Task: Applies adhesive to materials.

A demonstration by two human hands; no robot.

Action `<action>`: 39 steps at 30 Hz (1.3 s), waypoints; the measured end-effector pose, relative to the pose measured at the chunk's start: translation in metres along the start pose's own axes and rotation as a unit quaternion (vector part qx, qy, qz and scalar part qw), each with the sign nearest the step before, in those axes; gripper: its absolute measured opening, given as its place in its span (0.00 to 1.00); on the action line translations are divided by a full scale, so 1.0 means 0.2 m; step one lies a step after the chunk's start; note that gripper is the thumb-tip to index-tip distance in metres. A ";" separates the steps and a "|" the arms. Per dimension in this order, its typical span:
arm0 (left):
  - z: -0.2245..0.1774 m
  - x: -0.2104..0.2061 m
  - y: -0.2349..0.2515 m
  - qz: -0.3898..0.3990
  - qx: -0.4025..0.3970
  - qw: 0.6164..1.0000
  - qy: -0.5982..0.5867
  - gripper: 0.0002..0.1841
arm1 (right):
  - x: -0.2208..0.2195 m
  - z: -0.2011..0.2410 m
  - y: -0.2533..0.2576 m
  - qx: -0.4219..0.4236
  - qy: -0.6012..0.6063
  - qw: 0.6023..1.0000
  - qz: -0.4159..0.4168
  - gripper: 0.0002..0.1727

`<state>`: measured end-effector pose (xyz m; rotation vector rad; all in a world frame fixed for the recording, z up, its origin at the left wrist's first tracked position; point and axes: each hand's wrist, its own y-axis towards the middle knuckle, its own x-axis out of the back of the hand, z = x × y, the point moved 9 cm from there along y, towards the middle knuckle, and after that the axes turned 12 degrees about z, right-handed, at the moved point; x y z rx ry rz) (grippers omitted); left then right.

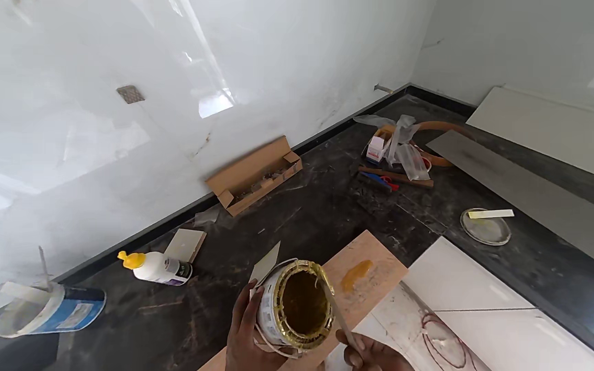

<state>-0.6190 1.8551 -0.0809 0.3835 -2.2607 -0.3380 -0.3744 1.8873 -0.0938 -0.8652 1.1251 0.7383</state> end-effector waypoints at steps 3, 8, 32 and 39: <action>0.00 0.01 0.00 -0.002 -0.003 1.000 -0.003 0.64 | 0.02 0.16 -0.04 0.061 -0.037 0.997 -0.025 0.14; 0.04 0.06 -0.03 -0.010 0.004 1.000 0.027 0.64 | 0.23 0.46 -0.19 0.178 -0.162 0.944 -0.225 0.13; 0.13 0.22 -0.20 -0.005 0.040 0.996 0.075 0.66 | 0.38 0.14 -0.20 0.192 -0.793 0.551 -0.177 0.09; 0.13 0.24 -0.19 -0.014 0.040 0.996 0.084 0.66 | 0.82 0.26 -0.17 -0.017 -0.518 0.740 -0.430 0.08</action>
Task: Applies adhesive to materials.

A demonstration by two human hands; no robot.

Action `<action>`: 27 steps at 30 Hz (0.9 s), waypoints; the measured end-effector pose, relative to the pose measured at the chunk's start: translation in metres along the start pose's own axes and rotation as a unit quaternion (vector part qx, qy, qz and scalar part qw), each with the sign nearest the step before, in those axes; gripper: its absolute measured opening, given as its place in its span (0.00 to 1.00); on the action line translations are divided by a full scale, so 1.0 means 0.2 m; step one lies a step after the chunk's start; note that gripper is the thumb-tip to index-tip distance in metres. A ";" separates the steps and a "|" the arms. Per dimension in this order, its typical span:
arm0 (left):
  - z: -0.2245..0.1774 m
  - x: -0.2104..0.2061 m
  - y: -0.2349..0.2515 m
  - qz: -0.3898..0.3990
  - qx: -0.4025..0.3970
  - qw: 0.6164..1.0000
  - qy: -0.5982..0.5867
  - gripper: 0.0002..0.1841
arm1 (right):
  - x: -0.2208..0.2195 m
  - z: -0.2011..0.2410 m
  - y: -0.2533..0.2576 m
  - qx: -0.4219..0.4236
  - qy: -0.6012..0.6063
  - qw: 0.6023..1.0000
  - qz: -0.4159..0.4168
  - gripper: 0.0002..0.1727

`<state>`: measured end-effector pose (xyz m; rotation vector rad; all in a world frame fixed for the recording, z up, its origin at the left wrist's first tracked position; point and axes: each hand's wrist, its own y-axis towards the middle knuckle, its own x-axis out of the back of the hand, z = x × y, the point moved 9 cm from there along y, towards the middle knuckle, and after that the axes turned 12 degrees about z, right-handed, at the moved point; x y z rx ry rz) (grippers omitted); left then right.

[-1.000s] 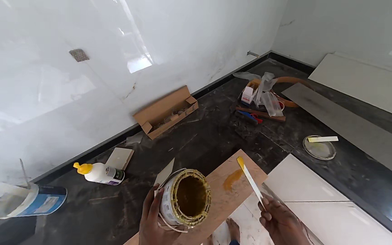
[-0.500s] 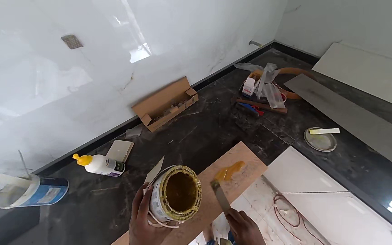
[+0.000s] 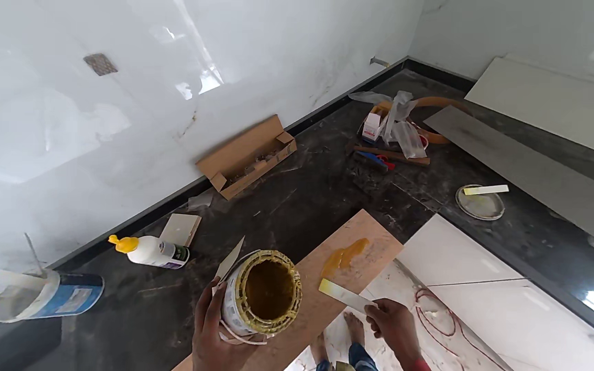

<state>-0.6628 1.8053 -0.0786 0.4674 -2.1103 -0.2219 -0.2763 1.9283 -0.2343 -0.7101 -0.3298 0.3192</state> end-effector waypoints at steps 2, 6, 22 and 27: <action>-0.01 0.02 0.00 -0.003 0.001 1.000 0.001 0.66 | 0.11 -0.01 -0.05 -0.009 -0.040 0.999 -0.027 0.08; 0.00 0.04 -0.01 -0.011 0.000 1.000 -0.015 0.65 | 0.31 0.12 -0.17 0.050 -0.077 0.994 -0.064 0.09; 0.01 -0.10 0.08 -0.047 0.025 0.996 -0.066 0.65 | 0.16 0.69 -0.63 0.367 -0.042 0.927 -0.055 0.09; 0.12 -0.20 0.15 -0.105 0.059 0.990 -0.074 0.66 | 0.35 0.62 -0.58 0.272 0.175 0.942 -0.092 0.09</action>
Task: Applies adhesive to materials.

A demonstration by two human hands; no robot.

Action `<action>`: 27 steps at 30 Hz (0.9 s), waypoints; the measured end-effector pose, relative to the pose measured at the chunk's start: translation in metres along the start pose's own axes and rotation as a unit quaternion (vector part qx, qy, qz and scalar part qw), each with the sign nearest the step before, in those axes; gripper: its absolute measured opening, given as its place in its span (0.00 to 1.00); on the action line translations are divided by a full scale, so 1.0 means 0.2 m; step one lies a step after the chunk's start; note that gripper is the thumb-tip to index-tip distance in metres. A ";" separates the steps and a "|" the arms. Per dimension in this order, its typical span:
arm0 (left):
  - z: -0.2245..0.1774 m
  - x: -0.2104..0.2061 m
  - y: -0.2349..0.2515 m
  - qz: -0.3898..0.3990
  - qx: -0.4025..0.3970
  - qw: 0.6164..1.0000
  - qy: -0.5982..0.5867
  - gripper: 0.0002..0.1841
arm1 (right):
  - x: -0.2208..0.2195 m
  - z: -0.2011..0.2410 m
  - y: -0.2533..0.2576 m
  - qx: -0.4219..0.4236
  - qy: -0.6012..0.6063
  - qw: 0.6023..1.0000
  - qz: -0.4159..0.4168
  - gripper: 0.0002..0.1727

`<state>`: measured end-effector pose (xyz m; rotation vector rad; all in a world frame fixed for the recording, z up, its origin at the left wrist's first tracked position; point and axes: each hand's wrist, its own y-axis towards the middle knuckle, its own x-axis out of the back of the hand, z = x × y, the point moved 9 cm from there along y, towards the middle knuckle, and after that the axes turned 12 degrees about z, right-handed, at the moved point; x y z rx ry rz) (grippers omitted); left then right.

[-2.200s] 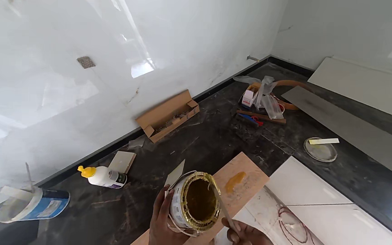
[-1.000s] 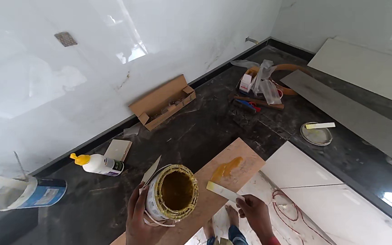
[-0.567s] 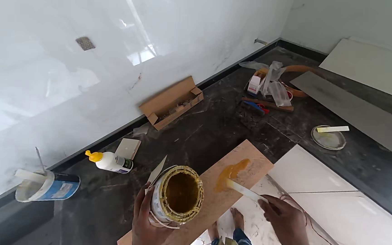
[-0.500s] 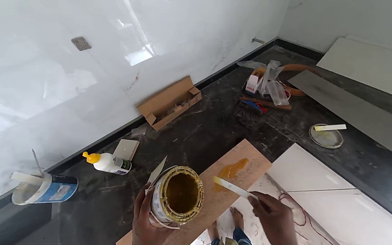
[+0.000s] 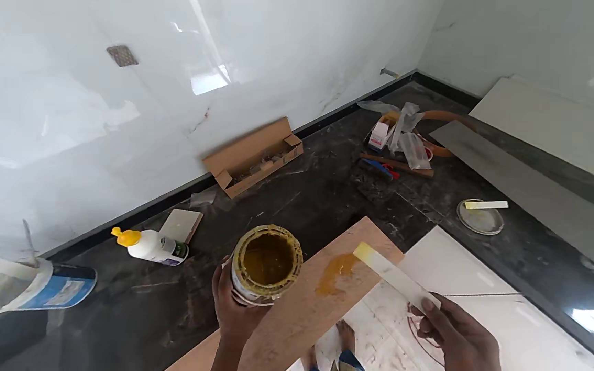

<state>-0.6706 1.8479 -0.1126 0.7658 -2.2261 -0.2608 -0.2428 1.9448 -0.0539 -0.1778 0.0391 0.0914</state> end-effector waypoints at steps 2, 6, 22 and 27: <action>0.05 -0.04 0.00 -0.015 0.001 1.000 -0.006 0.67 | 0.02 -0.01 -0.01 -0.037 0.045 0.998 -0.020 0.10; 0.11 -0.06 -0.01 -0.031 -0.001 0.999 -0.009 0.67 | -0.02 -0.02 -0.03 -0.066 0.080 0.994 -0.017 0.12; 0.33 0.02 0.00 0.018 0.052 0.998 -0.035 0.69 | -0.52 -0.05 0.13 -0.051 0.035 0.995 0.079 0.12; 0.34 0.03 0.00 0.014 0.012 1.000 -0.019 0.67 | -0.65 -0.17 0.24 0.023 -0.205 0.974 0.098 0.12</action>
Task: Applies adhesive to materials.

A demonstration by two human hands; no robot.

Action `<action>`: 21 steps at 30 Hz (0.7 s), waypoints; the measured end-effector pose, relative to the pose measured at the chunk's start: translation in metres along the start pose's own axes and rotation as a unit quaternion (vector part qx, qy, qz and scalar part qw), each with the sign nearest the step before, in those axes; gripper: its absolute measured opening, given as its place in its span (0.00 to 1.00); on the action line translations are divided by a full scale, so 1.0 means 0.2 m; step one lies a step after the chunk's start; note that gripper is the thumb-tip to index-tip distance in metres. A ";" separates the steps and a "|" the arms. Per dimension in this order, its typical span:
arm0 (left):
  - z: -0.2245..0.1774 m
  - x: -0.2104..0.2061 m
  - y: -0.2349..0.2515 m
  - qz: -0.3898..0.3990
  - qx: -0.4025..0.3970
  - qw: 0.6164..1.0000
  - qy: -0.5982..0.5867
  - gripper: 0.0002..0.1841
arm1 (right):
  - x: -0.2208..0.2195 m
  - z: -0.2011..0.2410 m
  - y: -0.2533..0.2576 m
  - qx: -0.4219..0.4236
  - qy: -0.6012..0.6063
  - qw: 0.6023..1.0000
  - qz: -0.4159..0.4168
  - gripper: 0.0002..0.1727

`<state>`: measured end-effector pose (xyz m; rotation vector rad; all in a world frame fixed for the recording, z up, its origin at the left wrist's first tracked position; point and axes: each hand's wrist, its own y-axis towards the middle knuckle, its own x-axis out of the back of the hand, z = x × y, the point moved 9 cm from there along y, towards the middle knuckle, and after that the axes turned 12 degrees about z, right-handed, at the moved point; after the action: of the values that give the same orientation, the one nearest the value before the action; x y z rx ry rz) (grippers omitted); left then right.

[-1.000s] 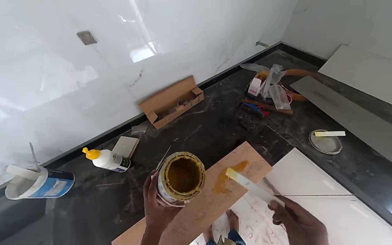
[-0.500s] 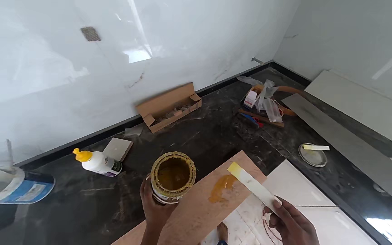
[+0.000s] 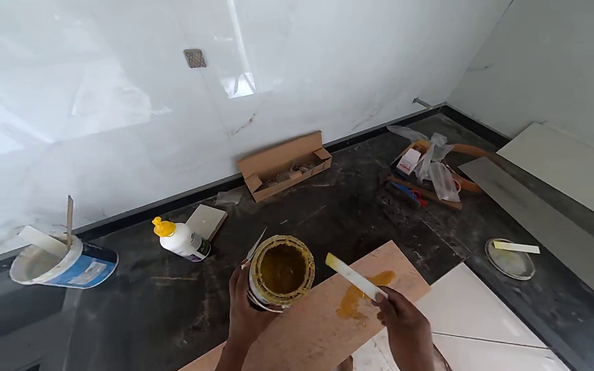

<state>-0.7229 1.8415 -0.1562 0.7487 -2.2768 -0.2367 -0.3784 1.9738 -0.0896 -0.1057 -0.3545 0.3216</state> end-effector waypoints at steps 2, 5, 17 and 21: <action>-0.01 0.01 0.01 0.002 -0.001 1.000 0.008 0.67 | -0.07 0.02 -0.01 0.008 -0.062 0.997 0.051 0.12; 0.00 0.04 0.02 0.022 0.007 1.000 0.008 0.66 | -0.06 0.14 -0.14 0.040 -0.075 0.992 0.096 0.11; 0.13 0.46 -0.06 -0.004 -0.006 0.985 -0.171 0.59 | -0.17 0.31 -0.11 0.024 0.115 0.983 0.140 0.12; 0.09 0.60 -0.24 -0.102 0.033 0.952 -0.286 0.39 | -0.39 0.39 -0.01 0.012 0.114 0.980 0.164 0.13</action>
<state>-0.7822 1.7325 -0.1173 1.0588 -2.7576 -0.5355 -0.4749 1.9489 -0.0427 -0.1758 -0.1027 0.6335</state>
